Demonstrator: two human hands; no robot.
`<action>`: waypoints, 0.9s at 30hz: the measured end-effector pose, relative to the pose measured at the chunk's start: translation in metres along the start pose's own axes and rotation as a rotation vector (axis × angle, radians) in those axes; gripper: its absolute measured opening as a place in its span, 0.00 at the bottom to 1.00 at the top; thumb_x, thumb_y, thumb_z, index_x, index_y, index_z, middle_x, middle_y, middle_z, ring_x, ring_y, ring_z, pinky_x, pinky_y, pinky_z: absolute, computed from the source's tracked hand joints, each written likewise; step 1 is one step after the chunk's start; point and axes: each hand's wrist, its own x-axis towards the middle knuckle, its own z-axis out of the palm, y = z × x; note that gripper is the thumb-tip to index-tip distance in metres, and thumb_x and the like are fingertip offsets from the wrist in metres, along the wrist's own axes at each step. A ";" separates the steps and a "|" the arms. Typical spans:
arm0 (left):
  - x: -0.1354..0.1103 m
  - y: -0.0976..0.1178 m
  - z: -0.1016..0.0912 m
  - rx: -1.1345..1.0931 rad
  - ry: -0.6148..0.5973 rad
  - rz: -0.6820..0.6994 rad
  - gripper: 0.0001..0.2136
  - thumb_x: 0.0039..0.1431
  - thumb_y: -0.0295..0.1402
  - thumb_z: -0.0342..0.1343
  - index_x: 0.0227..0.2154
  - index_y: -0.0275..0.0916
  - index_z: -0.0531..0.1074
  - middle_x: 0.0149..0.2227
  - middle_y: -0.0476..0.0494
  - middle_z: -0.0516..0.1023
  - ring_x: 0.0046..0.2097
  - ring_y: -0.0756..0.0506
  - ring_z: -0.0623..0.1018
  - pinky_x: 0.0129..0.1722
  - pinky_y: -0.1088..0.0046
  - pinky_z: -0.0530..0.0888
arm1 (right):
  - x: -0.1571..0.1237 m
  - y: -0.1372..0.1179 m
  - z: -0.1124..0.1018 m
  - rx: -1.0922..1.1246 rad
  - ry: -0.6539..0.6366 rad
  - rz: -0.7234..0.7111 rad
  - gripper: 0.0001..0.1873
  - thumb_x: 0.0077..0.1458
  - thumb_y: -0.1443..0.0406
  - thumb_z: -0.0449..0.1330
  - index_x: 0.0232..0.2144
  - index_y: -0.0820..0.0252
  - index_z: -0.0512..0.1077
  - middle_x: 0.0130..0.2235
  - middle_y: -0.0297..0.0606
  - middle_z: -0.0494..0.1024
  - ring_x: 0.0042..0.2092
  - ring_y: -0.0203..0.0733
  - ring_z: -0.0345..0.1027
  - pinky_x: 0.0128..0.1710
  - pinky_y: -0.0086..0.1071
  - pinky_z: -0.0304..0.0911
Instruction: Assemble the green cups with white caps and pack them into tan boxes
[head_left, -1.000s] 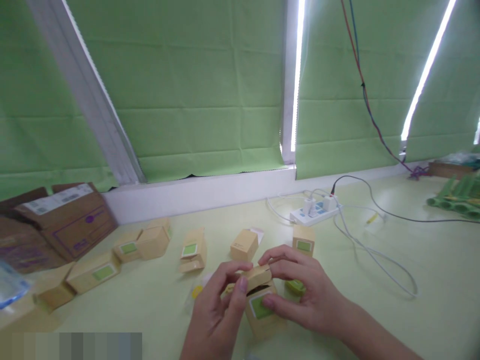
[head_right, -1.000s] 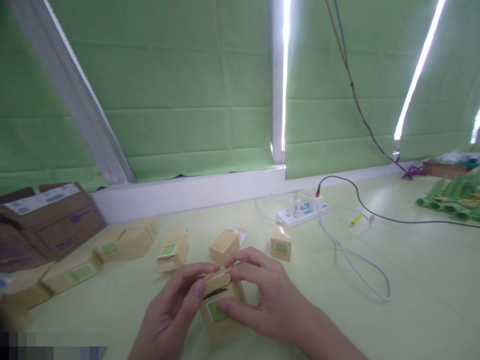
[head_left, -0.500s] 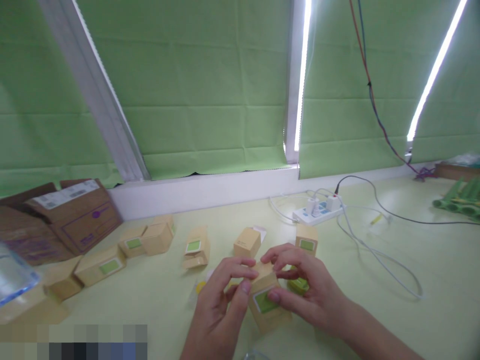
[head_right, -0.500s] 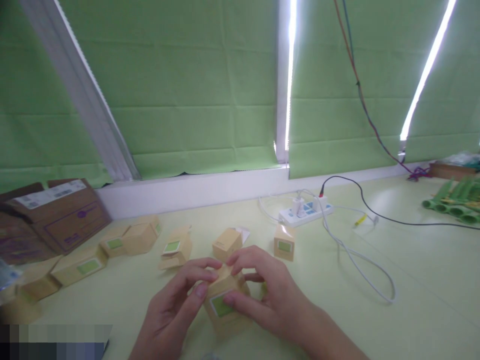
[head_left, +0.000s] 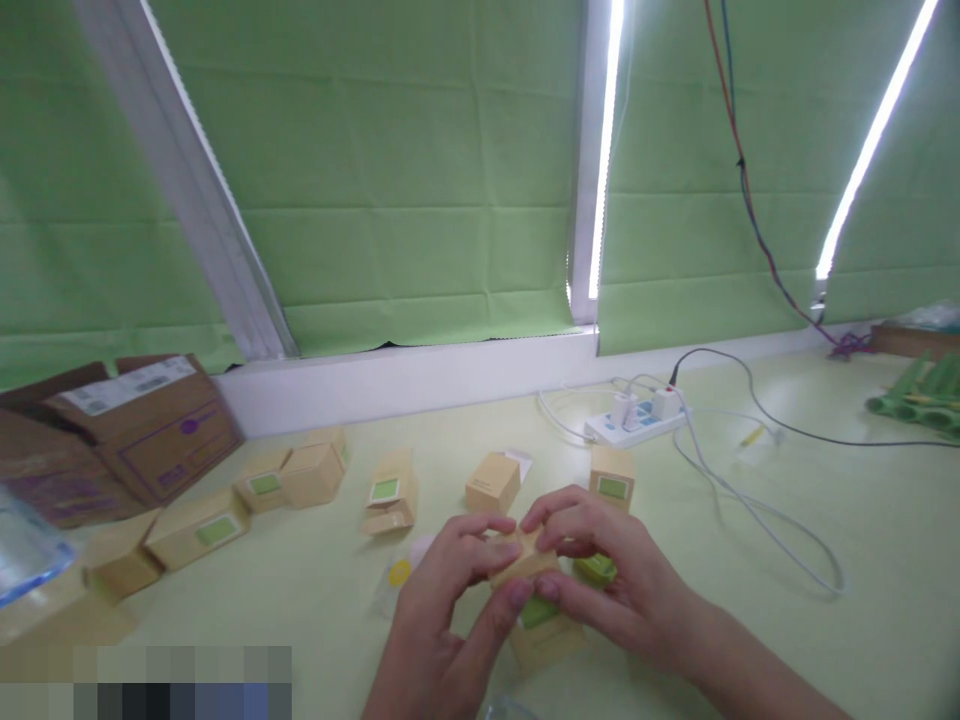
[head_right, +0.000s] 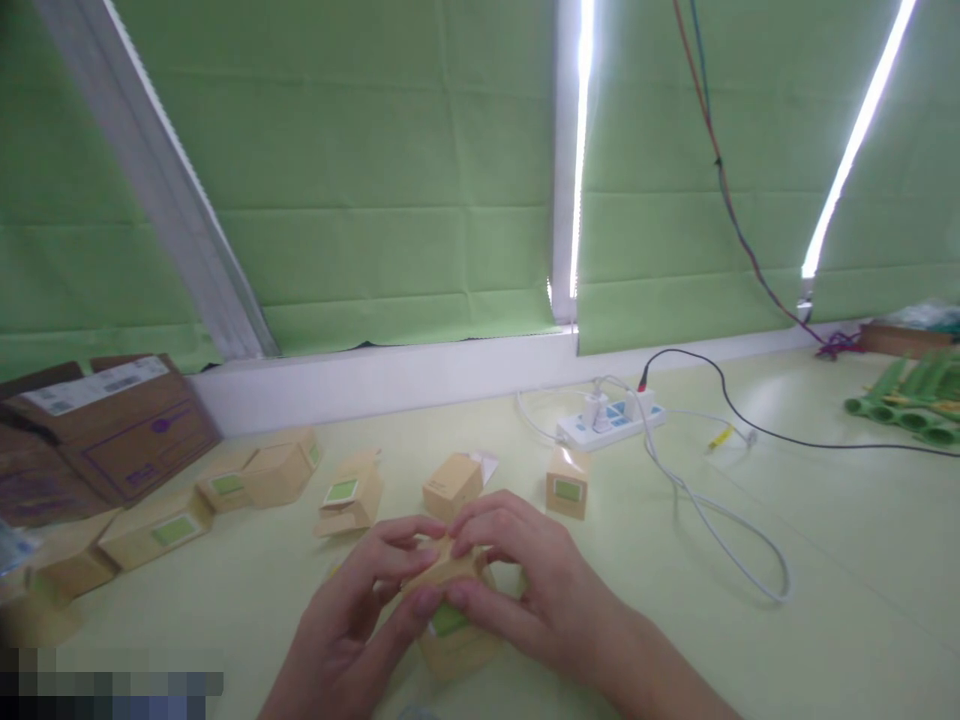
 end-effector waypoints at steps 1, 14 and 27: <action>0.000 0.000 -0.001 0.039 -0.005 0.018 0.03 0.63 0.33 0.58 0.34 0.44 0.76 0.47 0.39 0.78 0.51 0.40 0.79 0.47 0.63 0.78 | 0.000 0.000 0.000 -0.007 -0.006 0.000 0.06 0.61 0.65 0.63 0.42 0.54 0.71 0.45 0.41 0.77 0.46 0.43 0.73 0.45 0.37 0.72; 0.001 -0.002 0.002 0.124 0.049 -0.079 0.12 0.66 0.35 0.54 0.51 0.48 0.68 0.54 0.42 0.74 0.55 0.42 0.76 0.53 0.62 0.75 | -0.002 0.010 -0.004 -0.068 0.069 0.149 0.13 0.64 0.64 0.59 0.52 0.52 0.69 0.54 0.44 0.74 0.55 0.45 0.70 0.46 0.36 0.75; 0.010 -0.021 -0.033 0.681 -0.002 0.009 0.10 0.65 0.28 0.45 0.39 0.41 0.72 0.40 0.41 0.76 0.45 0.39 0.75 0.47 0.55 0.71 | 0.005 0.057 -0.014 -0.637 0.055 0.240 0.10 0.66 0.63 0.56 0.45 0.55 0.76 0.57 0.45 0.73 0.56 0.49 0.70 0.58 0.46 0.66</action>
